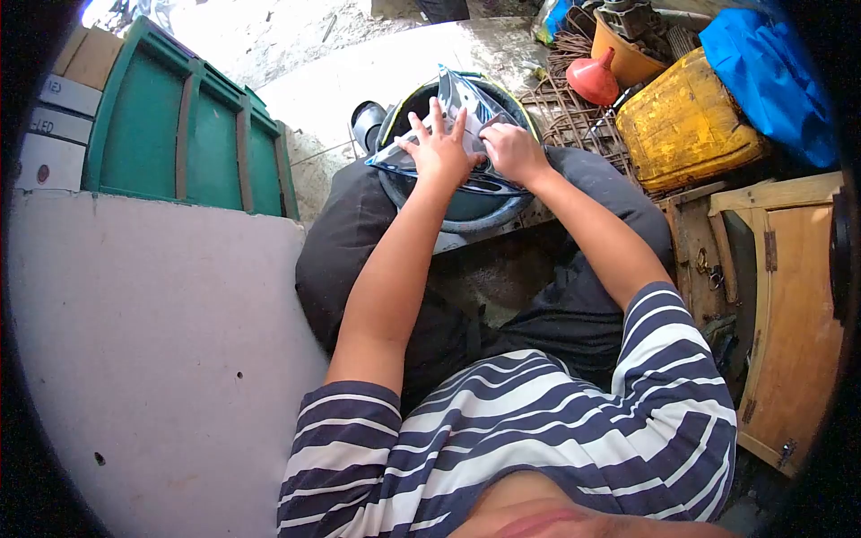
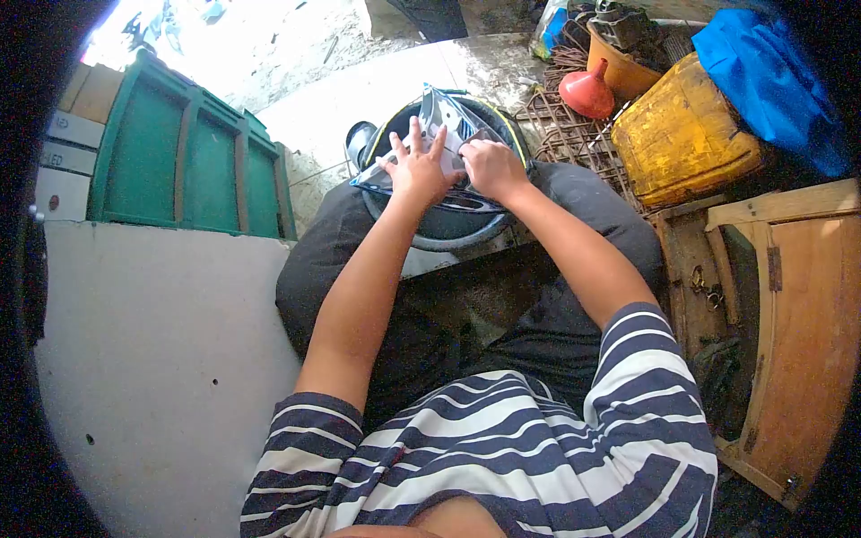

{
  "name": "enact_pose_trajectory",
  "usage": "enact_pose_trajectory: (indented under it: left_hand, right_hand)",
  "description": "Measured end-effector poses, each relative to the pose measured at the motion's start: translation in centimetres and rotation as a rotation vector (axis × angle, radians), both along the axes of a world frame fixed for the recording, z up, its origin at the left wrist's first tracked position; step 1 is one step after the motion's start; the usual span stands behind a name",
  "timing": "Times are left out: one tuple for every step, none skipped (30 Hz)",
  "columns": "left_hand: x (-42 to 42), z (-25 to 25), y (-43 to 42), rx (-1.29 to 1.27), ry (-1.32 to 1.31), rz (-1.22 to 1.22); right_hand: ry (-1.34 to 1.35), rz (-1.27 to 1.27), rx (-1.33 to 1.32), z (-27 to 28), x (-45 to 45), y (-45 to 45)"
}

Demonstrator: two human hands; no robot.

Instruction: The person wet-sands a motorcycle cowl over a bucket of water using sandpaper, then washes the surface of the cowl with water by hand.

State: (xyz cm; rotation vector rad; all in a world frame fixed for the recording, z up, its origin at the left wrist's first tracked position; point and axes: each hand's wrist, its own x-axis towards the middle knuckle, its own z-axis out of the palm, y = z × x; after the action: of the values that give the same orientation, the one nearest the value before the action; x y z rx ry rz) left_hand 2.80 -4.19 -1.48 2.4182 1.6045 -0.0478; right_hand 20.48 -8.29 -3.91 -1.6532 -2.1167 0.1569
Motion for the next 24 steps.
enact_pose_trajectory:
  left_hand:
    - [0.0, 0.0, 0.0, -0.002, -0.007, -0.001]
    - [0.0, 0.0, 0.0, -0.004, -0.015, 0.0]
    - [-0.1, 0.0, 0.0, -0.005, -0.02, -0.001]
    - [-0.1, 0.1, -0.1, -0.006, -0.026, -0.001]
    - [-0.1, 0.2, -0.1, -0.008, -0.031, -0.001]
    - [-0.1, 0.1, -0.1, -0.004, -0.025, 0.001]
    - [-0.1, -0.1, 0.0, 0.0, -0.019, 0.002]
    - [0.0, -0.2, 0.1, 0.003, -0.014, 0.004]
    - [0.1, -0.2, 0.1, 0.005, -0.02, 0.004]
    - [0.1, -0.3, 0.0, 0.008, -0.024, 0.003]
    - [0.0, -0.3, 0.0, 0.01, -0.026, 0.002]
    - [-0.1, -0.1, -0.1, 0.009, -0.027, 0.003]
    - [-0.1, 0.2, -0.2, 0.005, -0.03, 0.003]
    - [-0.1, 0.4, -0.3, 0.002, -0.033, 0.002]
    - [-0.1, 0.3, -0.2, -0.001, -0.026, 0.002]
    - [-0.1, 0.2, -0.2, -0.002, -0.021, 0.003]
    - [0.0, 0.1, -0.1, -0.004, -0.016, 0.004]
    - [0.0, 0.1, 0.0, 0.0, -0.022, 0.005]
    - [0.0, 0.1, -0.1, 0.003, -0.027, 0.006]
    - [-0.1, 0.1, -0.2, 0.005, -0.03, 0.006]
    - [-0.1, 0.3, -0.2, -0.006, -0.032, 0.007]
    - [0.0, 0.5, -0.2, -0.016, -0.036, 0.01]
    - [0.0, 0.8, -0.3, -0.026, -0.04, 0.012]
    - [0.0, 0.7, -0.2, -0.024, -0.032, 0.008]
  right_hand:
    - [0.031, -0.032, 0.005, -0.2, 0.2, 0.1]
    - [0.062, -0.063, 0.011, -0.3, 0.4, 0.5]
    - [0.093, -0.093, 0.017, -0.3, 0.7, 0.6]
    - [0.071, -0.098, 0.021, -0.4, 0.8, 0.6]
    - [0.05, -0.103, 0.024, -0.5, 1.0, 0.5]
    - [0.03, -0.111, 0.029, -0.2, 0.9, 0.5]
    - [0.016, -0.073, 0.018, 0.1, 0.5, 0.3]
    - [0.001, -0.034, 0.007, 0.2, 0.0, -0.1]
    - [-0.012, 0.006, -0.004, 0.4, -0.4, -0.3]
    - [0.0, 0.024, 0.036, 0.3, -0.1, -0.2]
    - [0.009, -0.025, 0.015, 0.4, 0.1, 0.1]
    - [0.017, -0.074, -0.006, 0.4, 0.5, 0.4]
    - [0.023, -0.122, -0.03, 0.3, 0.9, 0.6]
    - [0.039, -0.118, -0.022, 0.1, 1.2, 0.6]
    - [0.037, -0.085, -0.018, 0.3, 0.9, 0.5]
    - [0.035, -0.051, -0.013, 0.4, 0.5, 0.3]
    - [0.031, -0.016, -0.008, 0.5, 0.1, 0.1]
    - [-0.001, -0.006, -0.044, 0.5, -0.1, 0.0]
    - [0.022, -0.034, -0.038, 0.4, 0.1, 0.2]
    - [0.046, -0.062, -0.033, 0.3, 0.5, 0.4]
    - [0.067, -0.089, -0.026, 0.5, 0.6, 0.5]
    - [0.021, -0.153, -0.084, 1.0, 1.0, 0.5]
    - [0.035, -0.128, -0.07, 0.9, 1.0, 0.4]
    - [0.05, -0.105, -0.055, 0.8, 0.8, 0.4]
